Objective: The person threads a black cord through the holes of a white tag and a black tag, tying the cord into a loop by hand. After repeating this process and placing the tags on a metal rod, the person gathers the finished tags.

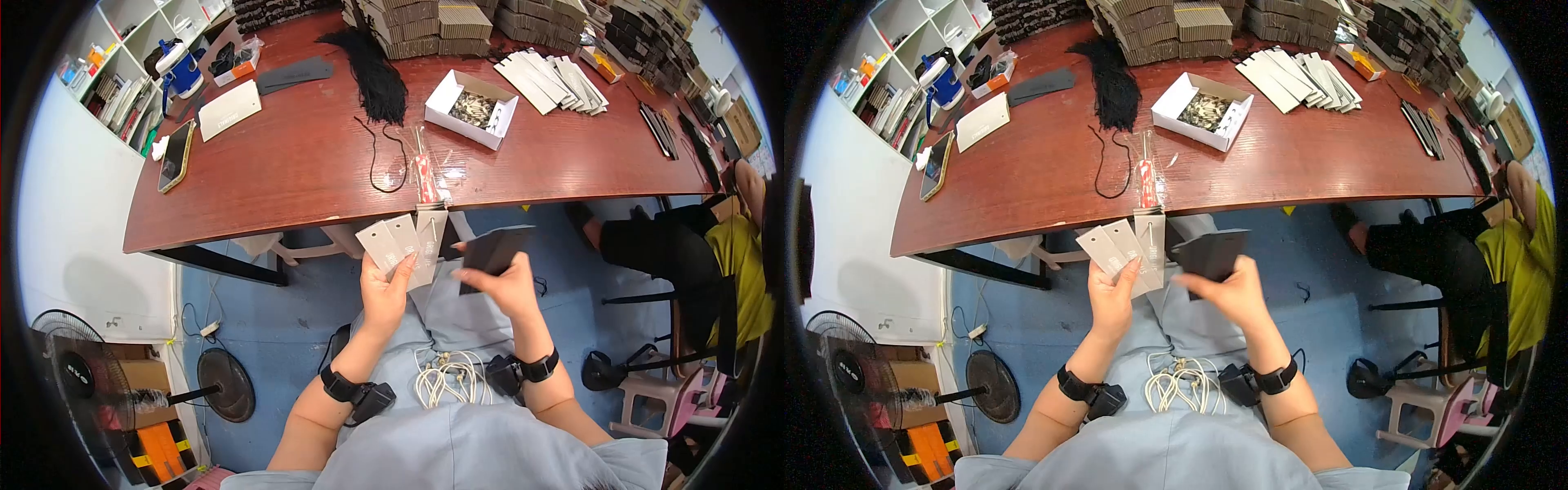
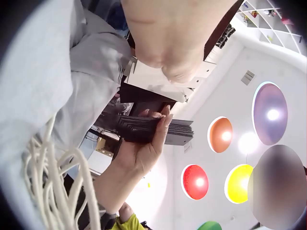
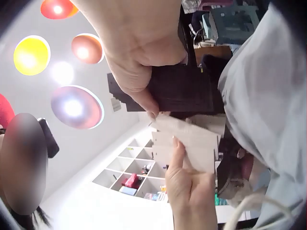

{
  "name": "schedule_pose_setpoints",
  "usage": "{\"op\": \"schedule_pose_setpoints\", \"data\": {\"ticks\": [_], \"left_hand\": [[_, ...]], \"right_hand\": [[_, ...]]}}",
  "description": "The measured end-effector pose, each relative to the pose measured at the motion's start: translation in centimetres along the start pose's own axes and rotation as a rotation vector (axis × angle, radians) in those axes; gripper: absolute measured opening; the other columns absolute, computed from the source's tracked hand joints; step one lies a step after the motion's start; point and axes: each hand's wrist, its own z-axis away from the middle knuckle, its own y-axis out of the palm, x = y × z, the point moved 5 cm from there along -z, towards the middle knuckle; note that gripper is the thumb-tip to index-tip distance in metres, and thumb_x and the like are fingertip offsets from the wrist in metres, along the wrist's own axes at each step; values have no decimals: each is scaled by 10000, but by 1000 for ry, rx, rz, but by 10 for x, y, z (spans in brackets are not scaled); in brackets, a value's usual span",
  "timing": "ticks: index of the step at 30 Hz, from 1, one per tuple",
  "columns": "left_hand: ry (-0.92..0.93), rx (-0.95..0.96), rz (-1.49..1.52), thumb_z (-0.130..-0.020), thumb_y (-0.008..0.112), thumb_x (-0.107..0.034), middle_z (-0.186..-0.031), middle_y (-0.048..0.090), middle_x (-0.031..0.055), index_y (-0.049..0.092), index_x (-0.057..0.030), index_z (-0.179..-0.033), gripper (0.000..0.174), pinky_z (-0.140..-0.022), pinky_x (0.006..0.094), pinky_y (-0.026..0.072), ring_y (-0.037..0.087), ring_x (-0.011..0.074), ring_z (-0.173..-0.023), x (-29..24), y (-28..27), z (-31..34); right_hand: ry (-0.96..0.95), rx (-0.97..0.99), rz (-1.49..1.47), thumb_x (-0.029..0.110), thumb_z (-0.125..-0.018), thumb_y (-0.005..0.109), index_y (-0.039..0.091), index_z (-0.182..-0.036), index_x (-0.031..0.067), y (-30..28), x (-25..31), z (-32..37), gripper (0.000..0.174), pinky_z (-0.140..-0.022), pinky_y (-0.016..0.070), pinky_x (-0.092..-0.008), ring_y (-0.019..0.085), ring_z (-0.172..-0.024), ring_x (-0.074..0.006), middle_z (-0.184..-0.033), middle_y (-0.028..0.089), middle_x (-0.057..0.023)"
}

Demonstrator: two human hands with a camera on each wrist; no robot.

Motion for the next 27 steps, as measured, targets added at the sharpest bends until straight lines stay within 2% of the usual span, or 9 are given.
{"op": "schedule_pose_setpoints", "data": {"ticks": [2,5,7,14,20,23,25,27], "left_hand": [[1,2,5,-784,528,-16,-983,525,85,371,13,-1054,314,-778,235,402,512,110,-882,0,1,0],[19,-8,7,-783,528,-14,-976,527,79,373,8,-1055,314,-776,234,400,509,105,-881,-2,-1,0],[13,8,-44,-788,516,-9,-977,518,59,383,-11,-1043,288,-773,235,395,498,93,-871,-3,0,0],[-2,-10,34,-781,528,-10,-962,528,60,383,-7,-1045,301,-766,226,398,506,91,-858,-2,2,1],[-6,-27,6,-779,524,4,-958,530,61,385,-6,-1049,305,-758,220,404,513,93,-851,-5,2,1],[1,-48,-5,-772,537,2,-975,543,88,412,26,-1037,294,-767,237,416,527,114,-870,-5,-4,3],[58,-167,1,-770,542,5,-947,558,84,457,31,-1002,249,-760,233,419,534,115,-850,-11,-14,5],[81,-155,3,-769,544,7,-934,564,81,471,30,-992,235,-757,231,419,538,114,-838,-23,-17,7]], "right_hand": [[72,58,-34,-20,-603,684,586,-836,-25,10,-3,4,253,-609,444,-202,537,-694,-67,-800,605,-41],[55,56,0,-11,-627,675,585,-845,-17,14,-5,1,236,-611,445,-201,536,-677,-63,-788,603,-31],[31,-53,-19,1,-656,660,591,-830,-6,11,-6,-2,188,-605,444,-201,533,-667,-59,-770,599,-18],[-45,-61,32,27,-683,651,593,-793,-2,14,-5,-5,128,-594,438,-197,526,-657,-54,-740,590,-5],[-40,-200,11,47,-692,653,591,-766,5,10,-11,-9,105,-575,422,-190,509,-631,-45,-714,582,1],[-66,-239,6,83,-696,658,609,-772,2,9,-11,-13,121,-569,423,-189,520,-627,-44,-692,602,-14],[-53,-252,5,91,-695,660,609,-768,2,10,-10,-15,125,-568,422,-189,520,-621,-46,-685,601,-13],[-57,-251,19,93,-695,661,610,-766,2,9,-9,-17,126,-568,422,-190,519,-624,-46,-688,601,-14]]}}
